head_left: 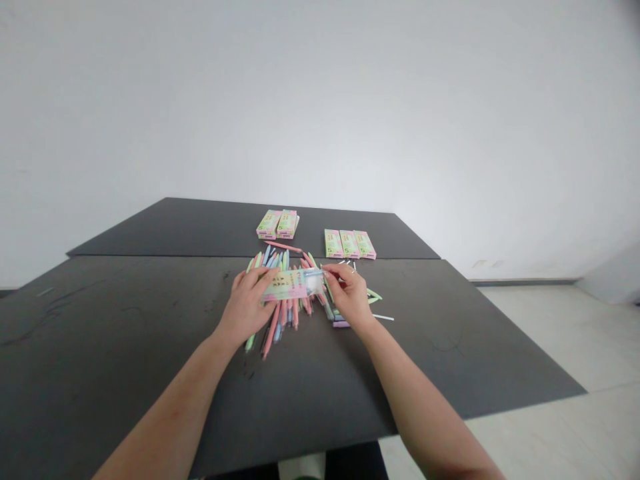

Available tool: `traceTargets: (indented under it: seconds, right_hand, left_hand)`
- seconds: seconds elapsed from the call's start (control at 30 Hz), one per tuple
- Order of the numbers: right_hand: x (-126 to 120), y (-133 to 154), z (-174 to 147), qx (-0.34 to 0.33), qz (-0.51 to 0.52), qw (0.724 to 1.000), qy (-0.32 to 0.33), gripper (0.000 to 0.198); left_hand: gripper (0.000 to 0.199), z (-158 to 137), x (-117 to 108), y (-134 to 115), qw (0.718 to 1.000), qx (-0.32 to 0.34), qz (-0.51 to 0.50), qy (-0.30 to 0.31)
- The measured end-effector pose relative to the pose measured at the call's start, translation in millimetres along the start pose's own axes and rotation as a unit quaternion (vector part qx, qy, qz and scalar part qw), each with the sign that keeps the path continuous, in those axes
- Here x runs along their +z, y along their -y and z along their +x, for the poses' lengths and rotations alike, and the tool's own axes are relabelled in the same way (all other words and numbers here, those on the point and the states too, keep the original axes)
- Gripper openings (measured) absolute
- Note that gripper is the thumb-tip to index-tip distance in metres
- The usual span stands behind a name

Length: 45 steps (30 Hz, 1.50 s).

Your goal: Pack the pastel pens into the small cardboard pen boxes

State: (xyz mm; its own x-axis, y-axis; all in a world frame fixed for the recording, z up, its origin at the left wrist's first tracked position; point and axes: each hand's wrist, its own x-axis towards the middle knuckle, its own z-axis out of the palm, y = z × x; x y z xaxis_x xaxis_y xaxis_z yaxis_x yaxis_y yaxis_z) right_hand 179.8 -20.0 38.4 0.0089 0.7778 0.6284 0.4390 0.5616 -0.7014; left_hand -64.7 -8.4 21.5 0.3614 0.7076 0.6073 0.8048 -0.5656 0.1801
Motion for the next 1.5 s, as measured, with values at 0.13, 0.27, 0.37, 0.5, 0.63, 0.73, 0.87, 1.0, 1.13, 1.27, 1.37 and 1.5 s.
traceTargets:
  seconds: [0.13, 0.27, 0.37, 0.5, 0.63, 0.73, 0.87, 1.0, 1.13, 1.27, 1.37, 1.5]
  right_hand:
    - [1, 0, 1, -0.014, -0.004, 1.000, 0.004, 0.018]
    - [3, 1, 2, -0.026, -0.008, 1.000, 0.012, 0.017]
    - [4, 2, 1, -0.029, -0.010, 1.000, 0.007, 0.016]
    - [5, -1, 1, -0.030, -0.012, 0.999, -0.004, 0.015]
    - [5, -5, 1, -0.056, -0.040, 0.998, -0.009, 0.017]
    - [5, -5, 1, -0.087, -0.060, 0.994, -0.004, 0.021]
    - [8, -3, 0, -0.104, -0.066, 0.992, -0.005, 0.022]
    - [12, -4, -1, -0.081, -0.054, 0.995, -0.019, 0.017]
    - [13, -5, -3, -0.053, -0.051, 0.997, -0.037, 0.011]
    - [14, -6, -4, -0.044, -0.049, 0.997, -0.041, 0.008]
    - [15, -7, -5, -0.054, -0.053, 0.996, -0.039, 0.009]
    - [17, -6, -6, -0.085, -0.065, 0.994, -0.033, 0.014]
  left_hand:
    - [0.054, 0, 0, 0, 1.000, 0.005, 0.003, 0.001]
    - [0.050, -1, 2, 0, 1.000, 0.019, 0.009, -0.007]
    - [0.049, 0, 2, -1, 1.000, 0.025, 0.010, -0.011]
    - [0.051, 0, 0, -2, 1.000, 0.021, 0.007, -0.004]
    - [0.050, 0, 0, -2, 1.000, 0.020, 0.010, 0.001]
    - [0.050, 0, 1, -1, 0.999, 0.029, 0.013, -0.001]
    - [0.050, 0, 2, -1, 0.999, 0.030, 0.012, -0.001]
    - [0.049, 0, 2, -1, 0.999, 0.035, 0.009, -0.003]
    - [0.049, 0, 3, -1, 0.999, 0.037, 0.008, -0.007]
    - [0.050, 0, 3, -2, 0.999, 0.032, 0.002, -0.005]
    - [0.050, 0, 2, -2, 1.000, 0.031, 0.000, -0.004]
    - [0.049, 0, 2, -2, 0.999, 0.034, -0.001, -0.008]
